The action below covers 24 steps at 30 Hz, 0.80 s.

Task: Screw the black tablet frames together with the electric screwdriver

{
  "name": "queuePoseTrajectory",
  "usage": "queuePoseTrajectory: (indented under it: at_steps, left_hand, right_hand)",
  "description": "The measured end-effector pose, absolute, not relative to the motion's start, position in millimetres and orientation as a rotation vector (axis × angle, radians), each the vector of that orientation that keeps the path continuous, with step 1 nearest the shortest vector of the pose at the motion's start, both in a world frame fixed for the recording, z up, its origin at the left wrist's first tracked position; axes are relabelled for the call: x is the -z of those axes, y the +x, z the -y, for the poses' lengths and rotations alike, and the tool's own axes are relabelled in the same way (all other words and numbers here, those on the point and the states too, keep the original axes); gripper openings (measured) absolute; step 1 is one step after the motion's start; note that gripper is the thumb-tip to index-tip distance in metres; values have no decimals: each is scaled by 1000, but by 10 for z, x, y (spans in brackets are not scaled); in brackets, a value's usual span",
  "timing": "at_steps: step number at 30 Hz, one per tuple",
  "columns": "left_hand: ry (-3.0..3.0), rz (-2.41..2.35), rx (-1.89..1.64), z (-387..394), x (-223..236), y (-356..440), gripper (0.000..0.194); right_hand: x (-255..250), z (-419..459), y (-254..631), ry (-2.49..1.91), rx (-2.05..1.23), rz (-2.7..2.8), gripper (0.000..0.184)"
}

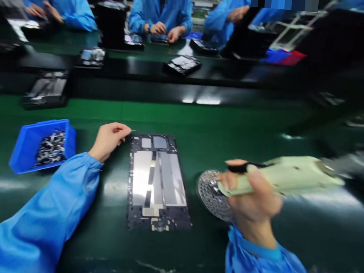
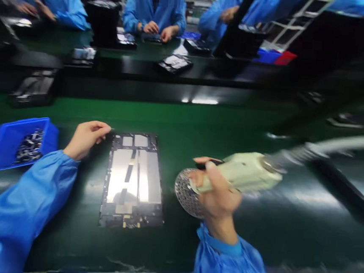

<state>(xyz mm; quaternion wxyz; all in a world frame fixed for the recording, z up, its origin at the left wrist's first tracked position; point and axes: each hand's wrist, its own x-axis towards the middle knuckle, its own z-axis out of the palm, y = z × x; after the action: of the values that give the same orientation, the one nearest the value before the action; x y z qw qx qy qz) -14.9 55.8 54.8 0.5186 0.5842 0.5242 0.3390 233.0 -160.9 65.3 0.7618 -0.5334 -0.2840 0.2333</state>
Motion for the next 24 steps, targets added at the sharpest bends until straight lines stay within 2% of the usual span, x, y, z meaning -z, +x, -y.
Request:
queuePoseTrajectory:
  at_steps: [5, 12, 20, 24]
  left_hand:
    - [1450, -1282, -653, -589, -497, -2, 9]
    - [1650, -1286, -691, -516, -338, 79, 11]
    - [1634, -1152, -604, -592, -261, 30, 11]
    - [1577, -1099, -558, -622, -225, 47, 12]
  right_hand:
    - [-861, 1683, 2420, -1047, -506, 738, 36]
    - [-1031, 1556, 2122, -983, -617, 804, 33]
    - [-1101, 654, 1554, -938, -675, 789, 45]
    - [-994, 112, 1296, -964, -679, 823, 42]
